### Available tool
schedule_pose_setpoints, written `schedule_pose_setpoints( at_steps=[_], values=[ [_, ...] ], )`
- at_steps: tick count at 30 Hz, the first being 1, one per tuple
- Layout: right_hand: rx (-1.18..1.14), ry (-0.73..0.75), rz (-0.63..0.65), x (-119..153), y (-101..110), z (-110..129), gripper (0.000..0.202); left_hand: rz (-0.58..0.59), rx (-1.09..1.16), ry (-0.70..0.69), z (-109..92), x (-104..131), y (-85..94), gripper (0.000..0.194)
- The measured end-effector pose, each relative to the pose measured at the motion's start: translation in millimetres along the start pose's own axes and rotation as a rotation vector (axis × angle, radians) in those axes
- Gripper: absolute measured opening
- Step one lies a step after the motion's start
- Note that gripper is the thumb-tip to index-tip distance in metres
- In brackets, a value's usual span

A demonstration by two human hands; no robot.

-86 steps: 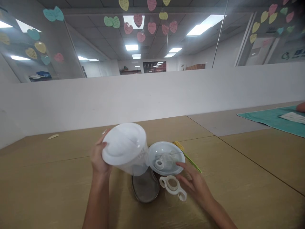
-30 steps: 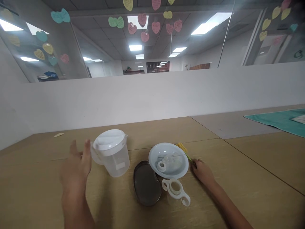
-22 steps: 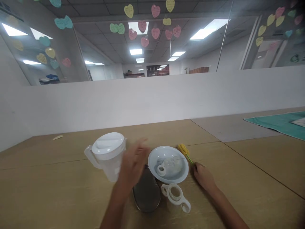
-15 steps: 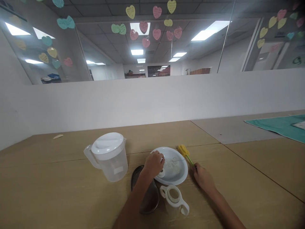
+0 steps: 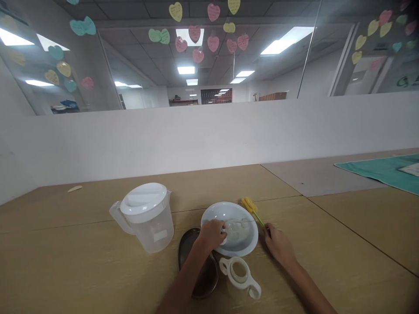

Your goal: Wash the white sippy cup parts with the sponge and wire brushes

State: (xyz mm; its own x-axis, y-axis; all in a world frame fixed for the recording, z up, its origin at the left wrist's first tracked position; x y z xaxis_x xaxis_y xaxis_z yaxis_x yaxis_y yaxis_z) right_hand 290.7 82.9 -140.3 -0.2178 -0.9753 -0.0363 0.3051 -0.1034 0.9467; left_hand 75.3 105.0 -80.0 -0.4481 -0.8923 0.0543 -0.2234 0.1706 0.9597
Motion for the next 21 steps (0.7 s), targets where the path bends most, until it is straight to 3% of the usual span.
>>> schedule_pose_setpoints(
  at_steps=[21],
  values=[
    [-0.032,0.001,-0.004,3.3,1.7,6.7,0.033,-0.039,0.031,-0.038,-0.8,-1.7,-3.4,0.024]
  ],
)
Point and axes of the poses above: each hand's wrist, its own x-axis away from the middle knuckle, its own y-axis out of the back of the hand, z = x × y, the point moved 8 cm from there along -x, towards the middle knuckle, and after that the axes turned 3 degrees about x, right-handed, at the moved point
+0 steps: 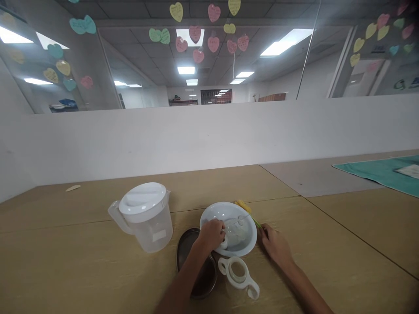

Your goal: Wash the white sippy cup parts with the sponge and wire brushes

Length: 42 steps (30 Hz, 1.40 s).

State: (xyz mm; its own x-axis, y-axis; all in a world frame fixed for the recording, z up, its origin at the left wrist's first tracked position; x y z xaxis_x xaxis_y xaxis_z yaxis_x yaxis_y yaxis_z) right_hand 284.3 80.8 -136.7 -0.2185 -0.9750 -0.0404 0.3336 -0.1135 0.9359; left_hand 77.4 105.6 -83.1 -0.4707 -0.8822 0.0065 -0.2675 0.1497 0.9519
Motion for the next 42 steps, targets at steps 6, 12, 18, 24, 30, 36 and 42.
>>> schedule_pose_setpoints(
  at_steps=[6,12,18,24,30,36,42],
  values=[
    [-0.006,0.010,0.004,-0.5,-2.9,-0.9,0.034,0.018,-0.010,0.013,0.0,-0.5,-0.5,0.022],
    [0.003,0.008,0.000,-0.5,-2.9,-1.4,0.034,0.029,-0.016,0.036,-0.7,1.0,1.1,0.022],
    [0.003,0.025,-0.011,-0.4,-3.4,0.2,0.034,0.039,-0.027,0.053,1.0,1.7,1.6,0.020],
    [0.003,0.042,-0.012,-1.9,-6.3,0.3,0.034,0.019,-0.007,0.018,-1.2,3.3,3.8,0.023],
    [-0.008,0.049,-0.017,-0.6,-7.2,0.3,0.036,0.019,0.067,0.027,1.4,1.8,2.3,0.017],
    [-0.029,0.033,0.009,0.4,-6.9,-0.7,0.036,-0.049,0.151,0.047,1.2,1.3,7.9,0.019],
    [-0.050,0.037,-0.015,1.5,-3.4,-0.1,0.036,-0.151,0.242,0.015,-9.5,4.8,25.2,0.030]
  ],
)
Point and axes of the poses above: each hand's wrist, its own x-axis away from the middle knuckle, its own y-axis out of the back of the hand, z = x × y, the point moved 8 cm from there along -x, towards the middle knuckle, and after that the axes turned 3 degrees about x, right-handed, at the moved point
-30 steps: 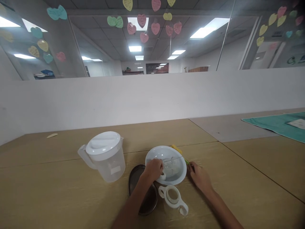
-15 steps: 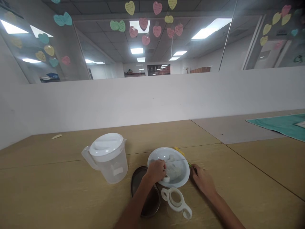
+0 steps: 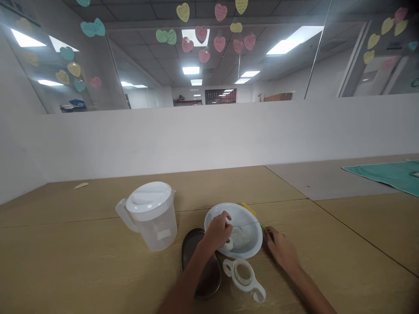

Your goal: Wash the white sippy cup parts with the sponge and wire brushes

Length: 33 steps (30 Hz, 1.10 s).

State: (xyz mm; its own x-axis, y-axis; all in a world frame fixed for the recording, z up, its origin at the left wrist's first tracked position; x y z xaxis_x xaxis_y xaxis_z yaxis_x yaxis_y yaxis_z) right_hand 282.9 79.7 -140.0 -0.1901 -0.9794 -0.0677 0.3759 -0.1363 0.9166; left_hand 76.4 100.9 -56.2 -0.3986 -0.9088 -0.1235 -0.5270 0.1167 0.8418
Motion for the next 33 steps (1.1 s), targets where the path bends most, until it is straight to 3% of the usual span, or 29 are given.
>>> schedule_pose_setpoints(
  at_steps=[8,18,21,26,33],
  values=[
    [-0.025,0.031,-0.042,0.3,1.1,-1.1,0.039,-0.174,0.346,-0.053,-14.7,6.0,32.0,0.039],
    [-0.101,0.048,-0.090,3.5,4.1,4.0,0.044,-0.295,0.446,-0.020,-16.8,13.5,54.4,0.041],
    [-0.195,0.057,-0.116,5.4,3.1,4.6,0.044,-0.272,0.581,0.018,-12.6,12.5,52.9,0.037],
    [-0.255,0.032,-0.154,4.2,1.7,-1.2,0.042,-0.124,0.890,0.049,-17.4,10.9,44.9,0.028],
    [-0.330,-0.061,-0.338,3.4,31.7,-26.5,0.047,-0.236,0.911,0.026,-10.6,10.9,58.5,0.022]
  ],
)
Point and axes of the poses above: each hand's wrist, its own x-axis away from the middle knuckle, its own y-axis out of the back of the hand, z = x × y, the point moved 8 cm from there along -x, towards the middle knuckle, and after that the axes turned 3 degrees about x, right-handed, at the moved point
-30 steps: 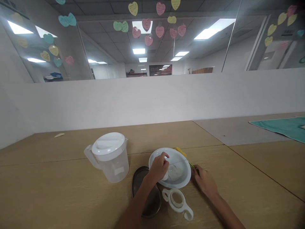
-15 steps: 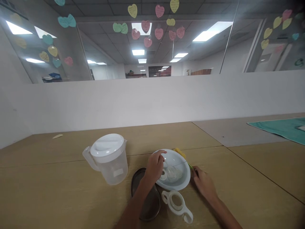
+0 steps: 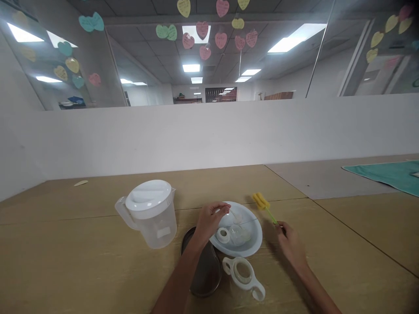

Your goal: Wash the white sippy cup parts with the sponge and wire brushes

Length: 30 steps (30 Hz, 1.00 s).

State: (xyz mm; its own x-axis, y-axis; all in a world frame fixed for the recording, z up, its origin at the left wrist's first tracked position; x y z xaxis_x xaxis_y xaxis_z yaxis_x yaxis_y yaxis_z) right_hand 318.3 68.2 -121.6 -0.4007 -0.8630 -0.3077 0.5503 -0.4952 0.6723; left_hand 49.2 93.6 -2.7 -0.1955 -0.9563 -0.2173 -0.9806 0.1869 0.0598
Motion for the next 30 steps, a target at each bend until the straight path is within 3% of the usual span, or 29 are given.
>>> schedule_pose_setpoints(
  at_steps=[3,6,11,14,18,22,26,30],
  values=[
    [-0.082,0.012,-0.113,0.2,16.2,4.3,0.050,-0.041,-0.027,-0.033,-1.8,-0.9,6.7,0.024],
    [-0.154,0.143,-0.210,10.4,21.6,21.6,0.048,-0.049,-0.003,-0.011,-3.0,0.2,7.4,0.035],
    [-0.035,0.705,-0.408,52.0,19.1,69.0,0.028,-0.022,-0.067,-0.075,-7.5,1.2,-0.4,0.031],
    [0.018,0.880,-0.440,67.0,16.3,79.5,0.033,-0.038,-0.124,-0.107,-5.4,0.5,-1.5,0.035],
    [0.026,0.919,-0.423,67.2,20.0,81.6,0.039,-0.025,-0.227,-0.088,-5.7,3.2,-1.6,0.040],
    [0.045,0.861,-0.411,61.1,22.3,78.0,0.033,0.012,-0.204,-0.109,-14.8,7.0,-2.8,0.034],
    [-0.013,0.761,-0.500,59.8,30.3,68.3,0.026,-0.086,0.116,-0.037,-9.9,5.9,3.3,0.035],
    [-0.086,0.925,-0.418,70.8,26.3,83.0,0.029,-0.211,0.512,0.077,0.8,7.3,2.3,0.040]
  ],
)
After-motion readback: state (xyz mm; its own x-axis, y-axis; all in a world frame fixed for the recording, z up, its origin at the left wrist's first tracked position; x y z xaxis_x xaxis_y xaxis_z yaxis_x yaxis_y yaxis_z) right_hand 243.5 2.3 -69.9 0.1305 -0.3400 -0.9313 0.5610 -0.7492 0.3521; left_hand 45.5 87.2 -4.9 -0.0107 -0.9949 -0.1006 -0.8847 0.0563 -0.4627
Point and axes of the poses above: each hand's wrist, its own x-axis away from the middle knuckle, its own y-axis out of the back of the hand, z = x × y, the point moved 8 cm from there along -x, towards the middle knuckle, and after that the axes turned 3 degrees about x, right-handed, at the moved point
